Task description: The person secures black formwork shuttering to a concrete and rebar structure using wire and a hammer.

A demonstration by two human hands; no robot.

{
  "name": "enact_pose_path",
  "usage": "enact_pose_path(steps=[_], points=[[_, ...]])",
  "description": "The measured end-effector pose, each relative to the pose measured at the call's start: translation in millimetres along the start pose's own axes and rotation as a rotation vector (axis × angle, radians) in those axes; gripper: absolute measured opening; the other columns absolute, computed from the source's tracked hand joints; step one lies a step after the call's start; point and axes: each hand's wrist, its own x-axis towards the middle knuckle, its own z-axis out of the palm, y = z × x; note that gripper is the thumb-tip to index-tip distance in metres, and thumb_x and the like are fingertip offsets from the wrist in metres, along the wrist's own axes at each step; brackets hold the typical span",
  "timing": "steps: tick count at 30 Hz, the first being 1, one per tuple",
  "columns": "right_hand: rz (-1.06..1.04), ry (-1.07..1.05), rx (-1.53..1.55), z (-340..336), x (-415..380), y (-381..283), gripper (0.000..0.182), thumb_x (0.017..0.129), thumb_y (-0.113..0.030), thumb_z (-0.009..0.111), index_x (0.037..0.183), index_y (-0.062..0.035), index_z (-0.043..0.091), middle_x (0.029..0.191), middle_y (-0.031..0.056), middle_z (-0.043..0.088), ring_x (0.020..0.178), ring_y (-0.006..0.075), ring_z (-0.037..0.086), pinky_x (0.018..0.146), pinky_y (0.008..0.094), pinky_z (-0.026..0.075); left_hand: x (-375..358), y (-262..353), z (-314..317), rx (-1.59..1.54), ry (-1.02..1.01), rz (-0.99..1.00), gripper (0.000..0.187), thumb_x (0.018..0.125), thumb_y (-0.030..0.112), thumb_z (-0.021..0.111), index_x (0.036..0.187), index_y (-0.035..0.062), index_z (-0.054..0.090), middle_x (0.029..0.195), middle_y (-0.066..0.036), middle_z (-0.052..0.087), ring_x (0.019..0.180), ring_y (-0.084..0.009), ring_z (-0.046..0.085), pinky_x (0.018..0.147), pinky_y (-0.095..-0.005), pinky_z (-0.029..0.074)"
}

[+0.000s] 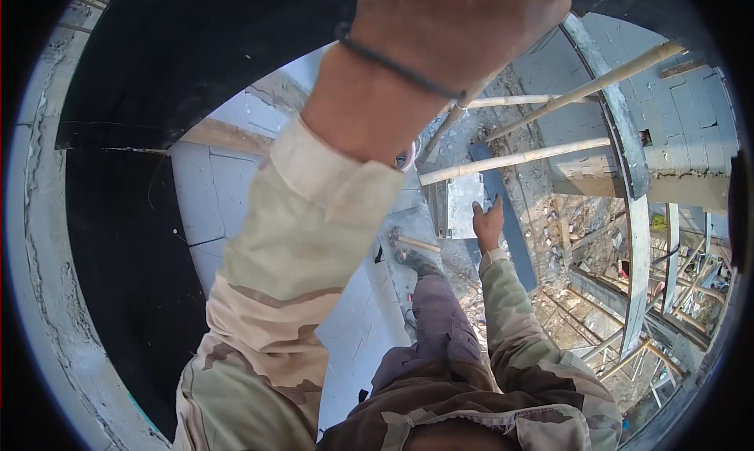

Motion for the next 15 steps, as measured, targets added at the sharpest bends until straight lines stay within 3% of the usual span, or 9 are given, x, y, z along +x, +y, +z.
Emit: enact_pose_path(steps=[2, 3, 4, 5, 6, 8, 9, 10, 15], points=[[0.250, -0.231, -0.136, 32.3, -34.6, 84.8, 0.061, 0.083, -0.026, 0.080, 0.130, 0.0092, 0.061, 0.119, 0.0288, 0.069, 0.113, 0.0402, 0.067, 0.096, 0.0425, 0.052, -125.5, 25.8, 12.6, -0.240, 0.175, -0.496, 0.027, 0.090, 0.000, 0.064, 0.116, 0.0012, 0.067, 0.126, -0.021, 0.061, 0.107, -0.0371, 0.061, 0.084, -0.0411, 0.050], [0.207, -0.286, -0.187, 46.0, -51.5, 115.4, 0.051, 0.083, -0.025, 0.079, 0.121, 0.0079, 0.068, 0.110, 0.0253, 0.073, 0.104, 0.0364, 0.071, 0.091, 0.0409, 0.054, -205.3, 47.7, 12.3, -0.244, -0.007, -0.801, 0.026, 0.093, 0.002, 0.064, 0.119, 0.0002, 0.066, 0.132, -0.020, 0.059, 0.125, -0.0335, 0.058, 0.102, -0.0410, 0.049], [0.181, -0.340, -0.182, 53.7, -64.8, 129.3, 0.043, 0.083, -0.025, 0.079, 0.111, 0.0066, 0.072, 0.099, 0.0220, 0.076, 0.099, 0.0347, 0.073, 0.087, 0.0411, 0.055, -286.6, 60.6, 14.4, -0.198, -0.121, -0.916, 0.032, 0.089, -0.003, 0.063, 0.121, 0.0004, 0.066, 0.135, -0.022, 0.057, 0.122, -0.0374, 0.058, 0.097, -0.0434, 0.050], [0.108, -0.385, -0.217, 67.4, -70.6, 144.8, 0.034, 0.084, -0.022, 0.077, 0.104, 0.0054, 0.074, 0.090, 0.0193, 0.076, 0.087, 0.0304, 0.076, 0.079, 0.0395, 0.057, -363.4, 81.1, 11.0, -0.231, -0.179, -1.175, 0.038, 0.089, -0.001, 0.064, 0.127, -0.0010, 0.062, 0.137, -0.022, 0.056, 0.128, -0.0364, 0.057, 0.102, -0.0436, 0.050], [0.113, -0.394, -0.228, 86.0, -66.3, 157.2, 0.034, 0.084, -0.022, 0.077, 0.104, 0.0054, 0.074, 0.090, 0.0193, 0.076, 0.087, 0.0304, 0.076, 0.079, 0.0395, 0.057, -422.9, 101.8, 4.0, -0.264, -0.174, -1.475, 0.048, 0.091, 0.002, 0.065, 0.137, -0.0021, 0.055, 0.142, -0.020, 0.054, 0.130, -0.0342, 0.056, 0.104, -0.0436, 0.049], [0.132, -0.574, -0.090, 128.9, -52.1, 182.3, 0.025, 0.086, -0.017, 0.075, 0.100, 0.0036, 0.075, 0.086, 0.0172, 0.076, 0.076, 0.0246, 0.076, 0.073, 0.0362, 0.058, -536.5, 129.1, -2.4, -0.208, -0.132, -1.871, 0.060, 0.094, 0.006, 0.065, 0.149, -0.0014, 0.043, 0.151, -0.018, 0.048, 0.135, -0.0328, 0.052, 0.106, -0.0428, 0.047], [0.024, -0.566, -0.145, 154.1, -40.8, 188.2, 0.019, 0.089, -0.014, 0.071, 0.097, 0.0025, 0.075, 0.084, 0.0165, 0.076, 0.069, 0.0208, 0.076, 0.069, 0.0344, 0.058, -563.7, 128.8, -2.2, -0.198, -0.141, -1.895, 0.060, 0.094, 0.006, 0.065, 0.149, -0.0014, 0.043, 0.151, -0.018, 0.048, 0.135, -0.0328, 0.052, 0.106, -0.0428, 0.047], [0.038, -0.599, -0.161, 178.2, -24.8, 189.2, 0.027, 0.088, -0.026, 0.072, 0.100, -0.0027, 0.076, 0.097, 0.0212, 0.075, 0.094, 0.0386, 0.073, 0.084, 0.0458, 0.056, -590.4, 130.9, -2.6, -0.225, -0.097, -1.923, 0.064, 0.095, 0.007, 0.065, 0.153, -0.0008, 0.038, 0.155, -0.018, 0.044, 0.138, -0.0327, 0.050, 0.106, -0.0424, 0.047], [-0.196, -0.415, -0.024, 281.6, 68.3, 109.0, 0.020, 0.093, -0.010, 0.061, 0.104, 0.0014, 0.074, 0.091, 0.0238, 0.074, 0.088, 0.0392, 0.073, 0.082, 0.0453, 0.056, -665.9, 133.2, 9.8, -0.212, -0.094, -2.035, 0.069, 0.099, 0.009, 0.063, 0.157, -0.0046, 0.029, 0.158, -0.023, 0.039, 0.141, -0.0307, 0.047, 0.112, -0.0379, 0.043]])
